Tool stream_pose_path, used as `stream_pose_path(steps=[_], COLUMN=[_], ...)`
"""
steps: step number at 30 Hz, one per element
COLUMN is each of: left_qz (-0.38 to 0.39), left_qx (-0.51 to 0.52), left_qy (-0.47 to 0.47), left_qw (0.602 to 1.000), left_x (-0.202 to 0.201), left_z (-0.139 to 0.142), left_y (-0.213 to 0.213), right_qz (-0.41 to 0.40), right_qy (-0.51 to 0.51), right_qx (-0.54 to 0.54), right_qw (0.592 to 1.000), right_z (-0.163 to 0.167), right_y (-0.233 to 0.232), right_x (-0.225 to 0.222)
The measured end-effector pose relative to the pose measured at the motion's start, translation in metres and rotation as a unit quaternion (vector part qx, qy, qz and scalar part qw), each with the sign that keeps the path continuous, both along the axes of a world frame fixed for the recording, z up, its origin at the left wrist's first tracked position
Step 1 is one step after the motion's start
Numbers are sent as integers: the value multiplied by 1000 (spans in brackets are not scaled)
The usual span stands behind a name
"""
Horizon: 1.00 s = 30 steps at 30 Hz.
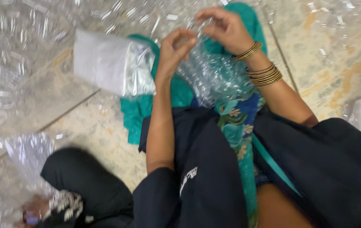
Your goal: The person sits on the floor and unpacks clear plastic cups from a plastic bag. They remove the cups one by one and place them on the floor, creating a growing pile of unpacked cups.
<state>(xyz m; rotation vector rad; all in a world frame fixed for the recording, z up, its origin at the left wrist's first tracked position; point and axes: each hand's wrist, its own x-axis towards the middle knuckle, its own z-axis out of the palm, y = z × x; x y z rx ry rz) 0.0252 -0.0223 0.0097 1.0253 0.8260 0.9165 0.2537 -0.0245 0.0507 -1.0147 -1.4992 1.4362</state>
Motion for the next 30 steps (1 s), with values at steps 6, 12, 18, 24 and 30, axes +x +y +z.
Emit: stream_pose_path(steps=[6,12,18,24,30], left_qz=[-22,-35,-98,-27,-102], left_qx=[118,197,149,-140,-193], left_qy=[179,331,201,45,9], left_qw=[977,922,963,989,976], left_x=[8,17,22,24,23], left_z=[4,19,5,-8,-1], left_y=[-4,-12,-14,-12,-12], right_qz=[41,49,42,-36,-20], right_qy=[-218,-183,-47,21,-220], right_qx=[185,158,88,60,120], right_qw=[957,969,994,997,968], right_z=[16,22,18,26,30], right_y=[-3,-6,-9,-1,-20], right_x=[9,6,12,20,-3])
